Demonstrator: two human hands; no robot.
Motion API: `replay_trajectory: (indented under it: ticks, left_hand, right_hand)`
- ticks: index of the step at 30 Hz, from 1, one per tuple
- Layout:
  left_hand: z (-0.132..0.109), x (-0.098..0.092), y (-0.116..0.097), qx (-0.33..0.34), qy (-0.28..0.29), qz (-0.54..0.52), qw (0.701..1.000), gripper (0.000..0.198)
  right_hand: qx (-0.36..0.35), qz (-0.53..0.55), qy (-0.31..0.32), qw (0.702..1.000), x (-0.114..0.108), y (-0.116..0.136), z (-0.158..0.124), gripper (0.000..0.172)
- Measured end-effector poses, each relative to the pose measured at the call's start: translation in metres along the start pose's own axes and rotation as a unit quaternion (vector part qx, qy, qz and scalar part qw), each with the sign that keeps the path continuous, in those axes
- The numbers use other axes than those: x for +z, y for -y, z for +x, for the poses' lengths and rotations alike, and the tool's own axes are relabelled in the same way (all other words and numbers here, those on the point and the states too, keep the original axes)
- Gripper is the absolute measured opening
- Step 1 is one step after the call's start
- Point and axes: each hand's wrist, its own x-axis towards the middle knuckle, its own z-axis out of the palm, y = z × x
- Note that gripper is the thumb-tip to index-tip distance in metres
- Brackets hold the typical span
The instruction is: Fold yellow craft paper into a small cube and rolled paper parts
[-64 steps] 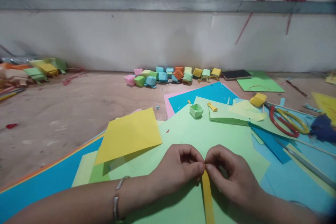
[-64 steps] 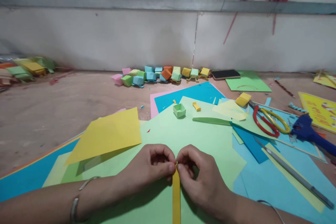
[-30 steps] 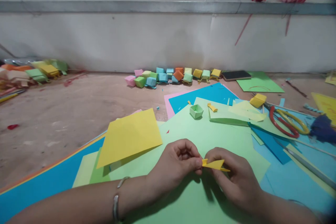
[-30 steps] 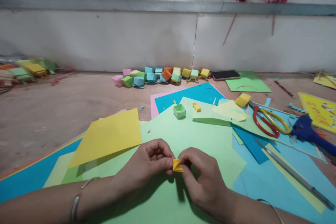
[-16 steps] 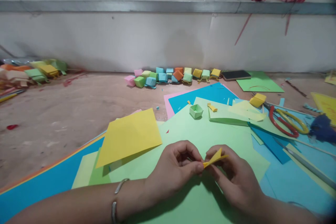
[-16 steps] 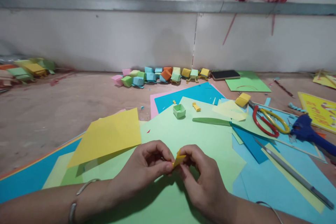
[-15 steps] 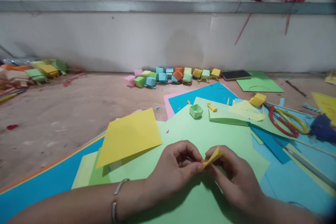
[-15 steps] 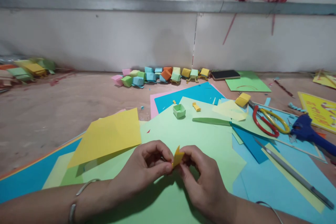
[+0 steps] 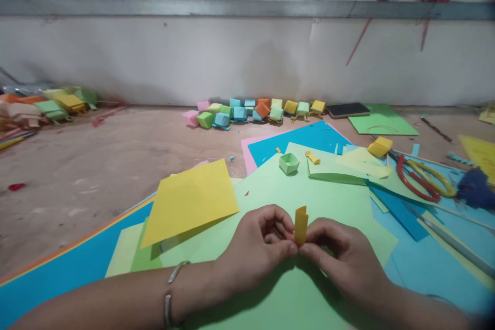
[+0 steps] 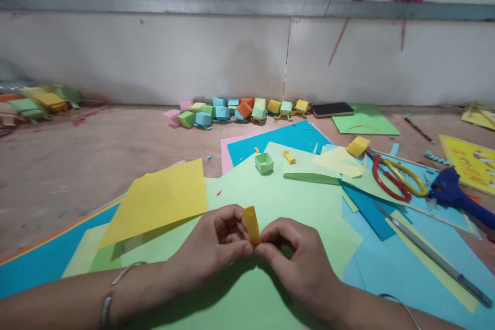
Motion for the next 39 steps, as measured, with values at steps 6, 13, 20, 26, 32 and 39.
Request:
replay_trajectory:
  ticks: [6, 13, 20, 26, 32, 39]
  left_hand:
    - [0.0001, -0.0007, 0.0018, -0.023, 0.019, 0.008, 1.0, 0.021]
    - [-0.0002, 0.0002, 0.001, -0.037, 0.04, -0.014, 0.998, 0.022]
    - [-0.0012, 0.0033, 0.0014, -0.038, 0.083, -0.062, 0.994, 0.022]
    - [-0.0009, 0.0007, -0.001, -0.054, 0.063, -0.03, 0.996, 0.019]
    - [-0.0017, -0.0025, -0.0015, -0.04, 0.072, -0.002, 0.997, 0.023]
    - [-0.0007, -0.0001, 0.0034, 0.0, 0.041, 0.05, 0.998, 0.024]
  right_hand:
    - [0.061, 0.048, 0.028, 0.997, 0.0011, -0.0025, 0.0042, 0.011]
    - [-0.026, 0.022, 0.016, 0.999, 0.002, -0.0009, 0.0023, 0.006]
    - [-0.049, 0.083, 0.019, 0.995, 0.0019, -0.0058, 0.0031, 0.014]
    - [-0.165, -0.007, 0.004, 0.986, -0.0014, -0.002, 0.0056, 0.018]
    - [-0.204, -0.056, -0.009, 0.977, -0.0035, -0.0015, 0.0033, 0.02]
    - [-0.16, -0.09, 0.015, 0.983, -0.0036, 0.0019, -0.0006, 0.01]
